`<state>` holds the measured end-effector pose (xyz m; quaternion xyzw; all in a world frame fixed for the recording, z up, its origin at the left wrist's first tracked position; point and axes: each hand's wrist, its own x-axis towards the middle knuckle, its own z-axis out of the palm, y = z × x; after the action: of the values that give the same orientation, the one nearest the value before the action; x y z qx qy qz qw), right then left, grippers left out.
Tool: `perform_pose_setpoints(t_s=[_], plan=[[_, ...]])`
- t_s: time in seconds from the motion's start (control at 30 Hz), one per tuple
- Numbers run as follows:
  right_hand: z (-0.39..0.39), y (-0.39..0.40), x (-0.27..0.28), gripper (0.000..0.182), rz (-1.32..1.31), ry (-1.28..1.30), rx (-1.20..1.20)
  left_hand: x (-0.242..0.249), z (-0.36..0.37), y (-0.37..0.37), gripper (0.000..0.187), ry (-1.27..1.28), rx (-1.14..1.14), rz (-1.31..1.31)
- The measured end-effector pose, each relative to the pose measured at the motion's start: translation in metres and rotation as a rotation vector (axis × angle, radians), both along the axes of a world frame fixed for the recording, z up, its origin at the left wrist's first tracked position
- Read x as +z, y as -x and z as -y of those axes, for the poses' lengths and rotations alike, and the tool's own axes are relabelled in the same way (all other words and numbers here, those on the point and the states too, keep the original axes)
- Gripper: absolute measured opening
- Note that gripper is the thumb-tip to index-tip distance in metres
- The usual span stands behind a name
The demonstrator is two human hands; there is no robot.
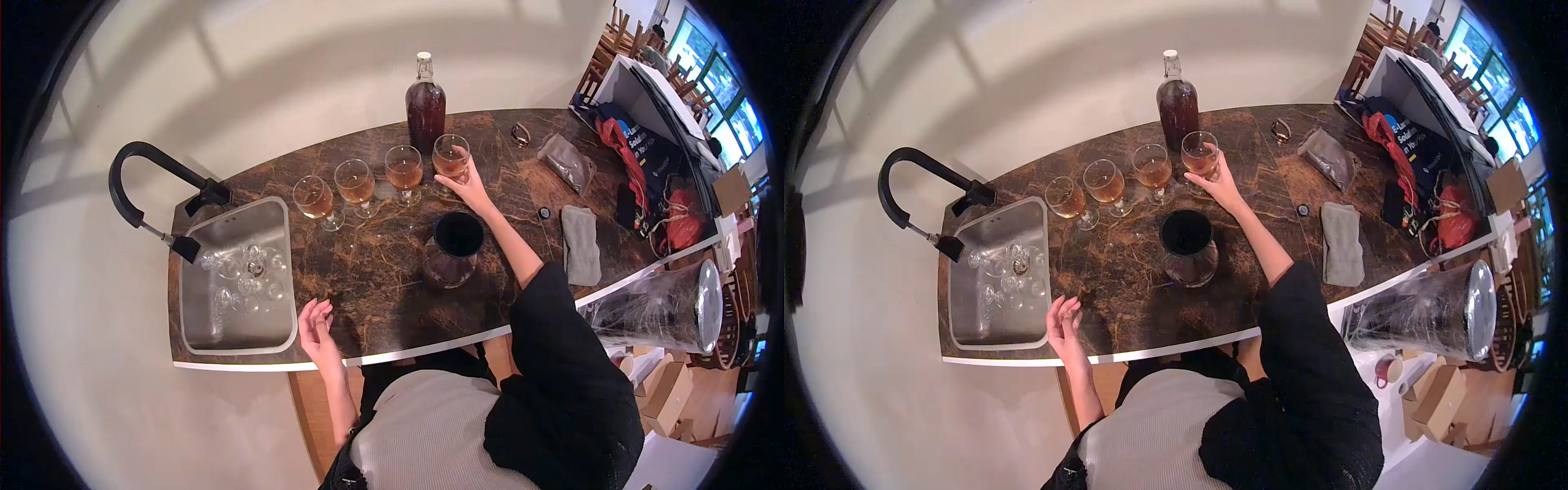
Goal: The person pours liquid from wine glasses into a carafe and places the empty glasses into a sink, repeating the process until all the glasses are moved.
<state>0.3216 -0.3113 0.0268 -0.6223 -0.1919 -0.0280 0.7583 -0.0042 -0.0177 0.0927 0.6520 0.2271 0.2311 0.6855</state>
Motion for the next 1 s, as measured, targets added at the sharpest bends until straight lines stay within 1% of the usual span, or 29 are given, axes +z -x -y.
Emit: perform_pose_setpoints(t_s=[0.17,0.27,0.37,0.4,0.5,0.6,0.67,0.73,0.77,0.9,0.93,1.0], plan=[[0.001,-0.004,-0.011,0.077,0.023,-0.041,-0.014,0.004,0.002,-0.003,0.032,-0.026,-0.025,-0.009],[0.003,0.007,0.003,0.074,-0.013,-0.064,-0.079,0.007,0.005,-0.004,0.031,-0.021,-0.028,-0.011],[0.007,0.016,0.013,0.075,0.007,-0.105,-0.124,0.004,0.005,-0.006,0.03,-0.006,-0.041,-0.003],[0.009,0.017,0.013,0.075,0.049,-0.085,-0.16,0.003,0.006,-0.006,0.03,-0.002,-0.048,0.0],[0.024,0.028,0.018,0.076,-0.011,-0.088,-0.164,0.002,0.007,-0.005,0.032,-0.022,-0.085,-0.007],[0.04,0.055,0.04,0.076,-0.044,-0.017,-0.169,0.013,0.015,-0.01,0.031,-0.009,-0.132,-0.011],[0.052,0.07,0.041,0.077,-0.05,0.015,-0.165,0.023,0.024,-0.017,0.032,-0.038,-0.201,0.022],[0.063,0.094,0.056,0.076,-0.094,0.024,-0.139,0.039,0.037,-0.025,0.034,-0.034,-0.274,0.045],[0.068,0.106,0.062,0.075,-0.116,0.028,-0.125,0.039,0.04,-0.031,0.038,-0.025,-0.333,0.09],[0.086,0.14,0.072,0.078,-0.15,0.067,-0.15,0.065,0.066,-0.051,0.06,-0.102,-0.579,0.221],[0.088,0.148,0.078,0.079,-0.161,0.054,-0.158,0.071,0.071,-0.056,0.07,-0.183,-0.632,0.213],[0.092,0.164,0.091,0.078,-0.182,0.072,-0.201,0.084,0.084,-0.068,0.076,-0.228,-0.68,0.267]])
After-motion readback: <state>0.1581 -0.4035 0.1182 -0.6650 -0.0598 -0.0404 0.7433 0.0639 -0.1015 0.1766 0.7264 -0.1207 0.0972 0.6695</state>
